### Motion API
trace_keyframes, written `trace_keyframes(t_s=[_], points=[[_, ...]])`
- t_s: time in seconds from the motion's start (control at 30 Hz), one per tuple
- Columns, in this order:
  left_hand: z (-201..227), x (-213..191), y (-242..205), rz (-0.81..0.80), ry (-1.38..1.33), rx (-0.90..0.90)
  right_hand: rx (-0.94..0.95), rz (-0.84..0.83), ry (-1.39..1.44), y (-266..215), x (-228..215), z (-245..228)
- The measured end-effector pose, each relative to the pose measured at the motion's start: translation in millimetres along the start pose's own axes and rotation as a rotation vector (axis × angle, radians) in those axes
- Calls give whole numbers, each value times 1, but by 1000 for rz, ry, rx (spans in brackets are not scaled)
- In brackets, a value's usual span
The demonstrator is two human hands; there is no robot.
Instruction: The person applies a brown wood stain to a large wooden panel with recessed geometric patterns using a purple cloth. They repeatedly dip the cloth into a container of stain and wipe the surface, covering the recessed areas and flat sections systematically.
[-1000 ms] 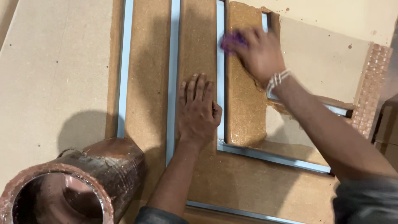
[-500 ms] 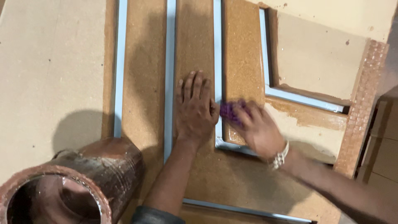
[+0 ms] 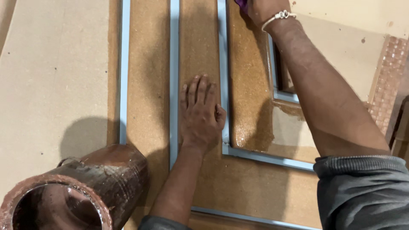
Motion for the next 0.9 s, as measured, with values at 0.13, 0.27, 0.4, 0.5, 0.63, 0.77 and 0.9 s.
trace_keyframes(t_s=[0.13, 0.27, 0.4, 0.5, 0.63, 0.77, 0.9], points=[[5, -10, 5, -2, 1, -8, -442, 419, -246, -81, 3, -11], [8, -16, 0, 36, -20, -11, -266, 274, 108, -225, 67, 58], [11, -15, 1, 57, -4, 12, -222, 493, -180, -342, 54, 110], [15, -16, 2, 47, -9, 22, 153, 642, -237, -358, 28, 157], [20, -17, 0, 57, -23, 16, -34, 856, 0, -329, 40, 89], [17, -6, -2, 76, -16, 9, -47, 783, 128, -307, 59, 14], [18, -1, 3, 117, -1, 69, -48, 672, 89, -304, 57, 76]])
Point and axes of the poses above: each hand's wrist, its own y-axis towards the middle knuckle, its own x-axis out of the palm, z = x × y, the point moved 8 cm from there along y, towards the middle knuckle, and after that the axes turned 4 degrees about x, right-handed, at the moved point
